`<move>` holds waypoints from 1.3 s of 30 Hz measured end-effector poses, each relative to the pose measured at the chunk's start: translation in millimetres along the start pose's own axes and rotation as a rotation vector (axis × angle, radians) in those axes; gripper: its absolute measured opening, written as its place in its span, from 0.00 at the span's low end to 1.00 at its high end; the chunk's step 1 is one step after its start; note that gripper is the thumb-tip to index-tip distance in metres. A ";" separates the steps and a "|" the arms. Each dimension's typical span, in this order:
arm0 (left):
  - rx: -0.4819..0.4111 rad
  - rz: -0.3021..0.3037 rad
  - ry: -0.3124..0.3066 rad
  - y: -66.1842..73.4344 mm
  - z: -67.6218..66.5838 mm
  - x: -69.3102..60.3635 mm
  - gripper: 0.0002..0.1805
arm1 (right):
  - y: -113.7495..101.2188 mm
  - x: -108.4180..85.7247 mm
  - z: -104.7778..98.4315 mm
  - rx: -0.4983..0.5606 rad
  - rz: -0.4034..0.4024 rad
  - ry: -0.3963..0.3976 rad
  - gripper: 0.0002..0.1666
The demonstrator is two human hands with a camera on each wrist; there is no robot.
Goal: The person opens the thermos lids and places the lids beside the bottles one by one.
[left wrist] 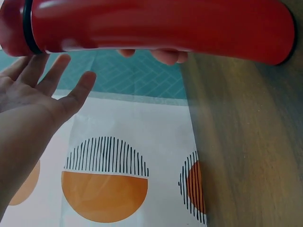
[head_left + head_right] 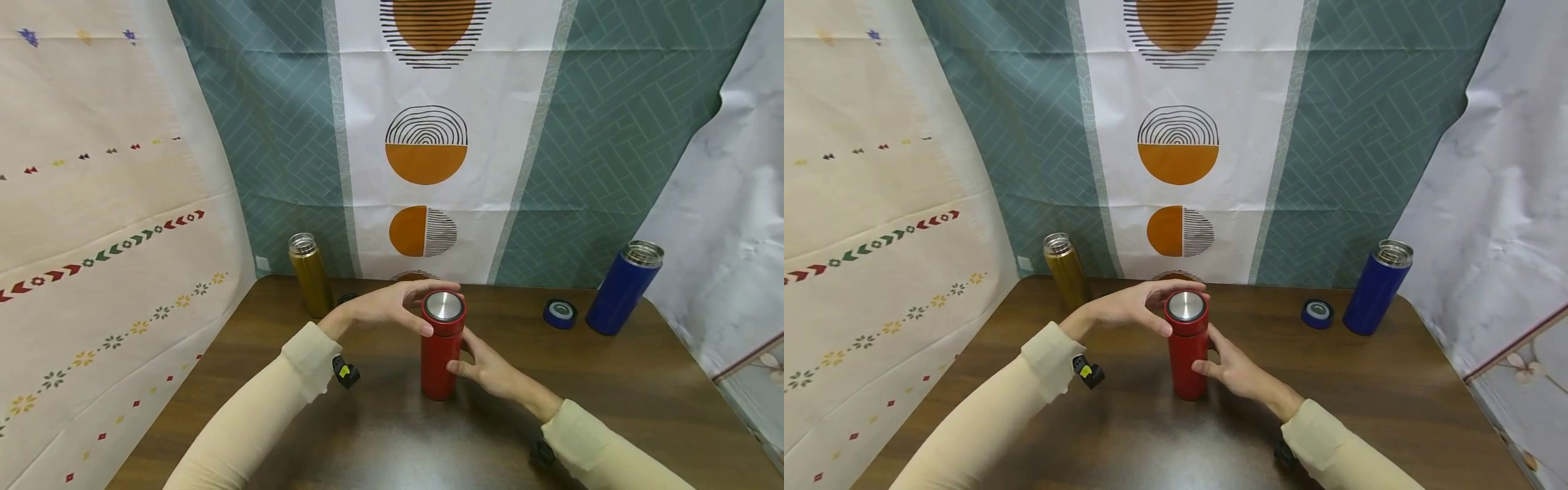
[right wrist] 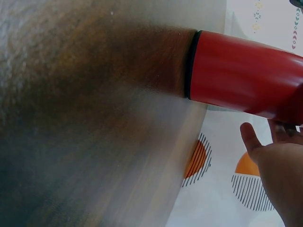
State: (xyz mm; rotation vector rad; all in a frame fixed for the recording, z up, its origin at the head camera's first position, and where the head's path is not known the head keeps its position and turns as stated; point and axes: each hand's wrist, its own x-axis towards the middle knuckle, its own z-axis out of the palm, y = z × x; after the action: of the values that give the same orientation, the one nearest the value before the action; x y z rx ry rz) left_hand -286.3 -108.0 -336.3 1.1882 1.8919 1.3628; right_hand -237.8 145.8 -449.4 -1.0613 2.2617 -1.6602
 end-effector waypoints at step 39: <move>-0.017 0.033 -0.048 9.1 -8.1 9.2 0.43 | -7.7 -0.1 -4.4 0.031 -0.004 -0.018 0.44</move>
State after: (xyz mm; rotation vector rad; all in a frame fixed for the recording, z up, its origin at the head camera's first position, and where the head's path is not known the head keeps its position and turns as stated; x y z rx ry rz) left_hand -294.1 -102.8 -324.1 1.2380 1.8318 1.3534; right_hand -236.4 148.1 -441.0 -1.0696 2.2173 -1.6746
